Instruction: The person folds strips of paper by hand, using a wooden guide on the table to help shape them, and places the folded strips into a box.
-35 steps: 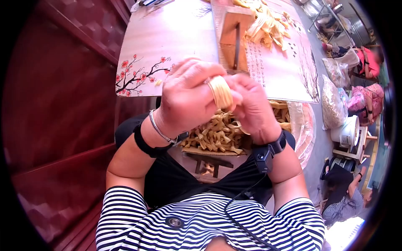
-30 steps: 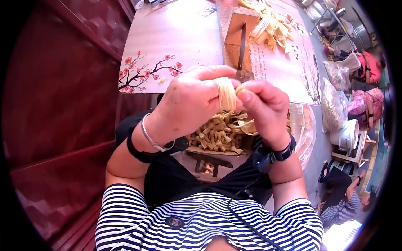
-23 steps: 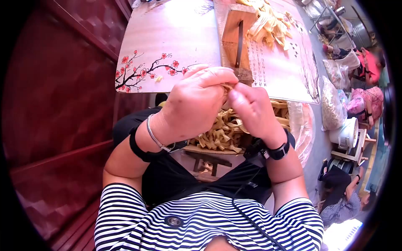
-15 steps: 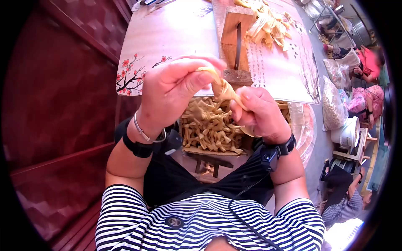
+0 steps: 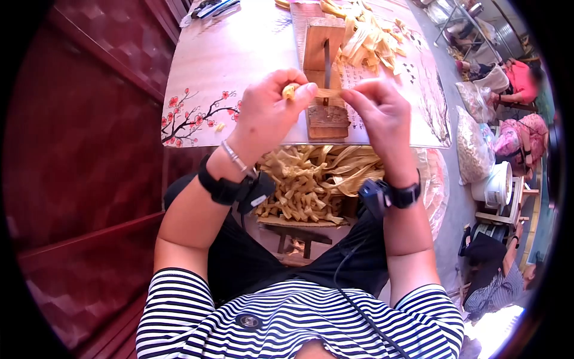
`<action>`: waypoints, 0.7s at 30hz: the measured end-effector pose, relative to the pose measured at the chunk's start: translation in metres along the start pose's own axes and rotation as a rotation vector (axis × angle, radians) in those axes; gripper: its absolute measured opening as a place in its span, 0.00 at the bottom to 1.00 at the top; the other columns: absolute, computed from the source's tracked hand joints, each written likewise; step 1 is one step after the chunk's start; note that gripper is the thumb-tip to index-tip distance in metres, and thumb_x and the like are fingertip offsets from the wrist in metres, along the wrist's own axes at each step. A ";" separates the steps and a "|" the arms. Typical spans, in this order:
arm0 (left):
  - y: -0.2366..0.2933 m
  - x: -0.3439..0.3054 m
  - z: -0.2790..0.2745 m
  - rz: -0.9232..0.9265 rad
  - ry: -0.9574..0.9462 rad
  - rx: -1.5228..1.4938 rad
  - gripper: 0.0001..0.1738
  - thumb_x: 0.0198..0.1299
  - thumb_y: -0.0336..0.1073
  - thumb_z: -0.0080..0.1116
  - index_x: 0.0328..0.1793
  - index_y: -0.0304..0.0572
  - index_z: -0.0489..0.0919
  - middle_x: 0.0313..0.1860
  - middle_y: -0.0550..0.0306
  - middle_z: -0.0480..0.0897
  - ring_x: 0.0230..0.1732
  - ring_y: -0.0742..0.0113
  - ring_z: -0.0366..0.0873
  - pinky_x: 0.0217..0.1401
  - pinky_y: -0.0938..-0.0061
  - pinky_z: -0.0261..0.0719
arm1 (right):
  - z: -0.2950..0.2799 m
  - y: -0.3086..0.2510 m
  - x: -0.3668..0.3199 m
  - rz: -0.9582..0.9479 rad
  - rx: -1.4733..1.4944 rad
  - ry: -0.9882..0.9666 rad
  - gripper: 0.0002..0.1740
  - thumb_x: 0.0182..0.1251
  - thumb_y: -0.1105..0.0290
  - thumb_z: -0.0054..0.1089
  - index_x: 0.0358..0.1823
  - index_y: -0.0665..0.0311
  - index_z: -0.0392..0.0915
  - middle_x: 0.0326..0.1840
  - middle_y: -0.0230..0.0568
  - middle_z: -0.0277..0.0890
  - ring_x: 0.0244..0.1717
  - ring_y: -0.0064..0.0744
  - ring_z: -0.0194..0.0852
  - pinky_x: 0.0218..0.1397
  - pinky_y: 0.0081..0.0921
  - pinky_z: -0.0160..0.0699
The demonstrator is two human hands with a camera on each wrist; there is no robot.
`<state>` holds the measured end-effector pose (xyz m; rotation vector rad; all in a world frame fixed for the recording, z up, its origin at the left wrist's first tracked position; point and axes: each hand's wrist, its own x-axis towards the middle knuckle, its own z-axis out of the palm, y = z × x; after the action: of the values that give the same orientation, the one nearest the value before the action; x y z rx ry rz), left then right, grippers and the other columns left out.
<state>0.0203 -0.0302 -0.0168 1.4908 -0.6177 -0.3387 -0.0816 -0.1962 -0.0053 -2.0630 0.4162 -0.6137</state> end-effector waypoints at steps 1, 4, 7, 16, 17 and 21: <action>-0.007 0.006 0.002 0.027 0.038 0.147 0.09 0.61 0.36 0.63 0.40 0.38 0.80 0.19 0.64 0.77 0.20 0.80 0.70 0.22 0.83 0.69 | 0.007 0.007 0.005 -0.012 -0.064 0.019 0.11 0.58 0.64 0.71 0.31 0.64 0.80 0.22 0.29 0.76 0.24 0.15 0.68 0.27 0.16 0.68; -0.028 0.011 0.001 0.030 0.121 0.286 0.11 0.60 0.40 0.64 0.38 0.39 0.80 0.18 0.59 0.77 0.20 0.74 0.73 0.24 0.75 0.72 | -0.003 0.037 0.019 0.089 -0.212 0.145 0.12 0.58 0.64 0.71 0.31 0.64 0.79 0.21 0.31 0.76 0.23 0.17 0.68 0.27 0.19 0.69; -0.022 0.005 0.001 0.049 0.091 0.369 0.14 0.60 0.44 0.64 0.35 0.40 0.80 0.18 0.56 0.78 0.19 0.69 0.74 0.25 0.71 0.73 | -0.006 0.039 0.009 0.078 0.001 0.059 0.12 0.59 0.63 0.69 0.30 0.64 0.79 0.21 0.35 0.78 0.23 0.18 0.72 0.27 0.21 0.72; -0.006 -0.013 -0.019 0.091 0.037 0.393 0.09 0.65 0.36 0.58 0.40 0.36 0.80 0.31 0.58 0.80 0.33 0.74 0.77 0.37 0.81 0.74 | 0.012 -0.005 -0.025 -0.104 -0.039 0.057 0.08 0.64 0.67 0.62 0.36 0.65 0.79 0.26 0.40 0.81 0.25 0.25 0.80 0.30 0.22 0.76; 0.000 -0.018 -0.021 0.259 0.062 0.466 0.09 0.65 0.35 0.57 0.42 0.35 0.81 0.34 0.57 0.81 0.35 0.73 0.78 0.40 0.80 0.74 | 0.011 -0.013 -0.027 -0.119 0.059 0.035 0.07 0.64 0.68 0.62 0.38 0.64 0.78 0.27 0.41 0.81 0.26 0.27 0.81 0.30 0.23 0.76; 0.027 -0.037 -0.011 0.412 0.005 0.323 0.09 0.66 0.27 0.51 0.45 0.32 0.81 0.31 0.57 0.81 0.34 0.76 0.79 0.35 0.76 0.75 | 0.028 -0.034 -0.045 -0.426 0.152 -0.063 0.10 0.61 0.74 0.59 0.44 0.62 0.73 0.27 0.42 0.78 0.26 0.35 0.80 0.29 0.27 0.76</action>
<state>-0.0068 0.0019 0.0033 1.6211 -0.9892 0.0888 -0.1007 -0.1362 -0.0008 -2.0281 -0.1110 -0.8015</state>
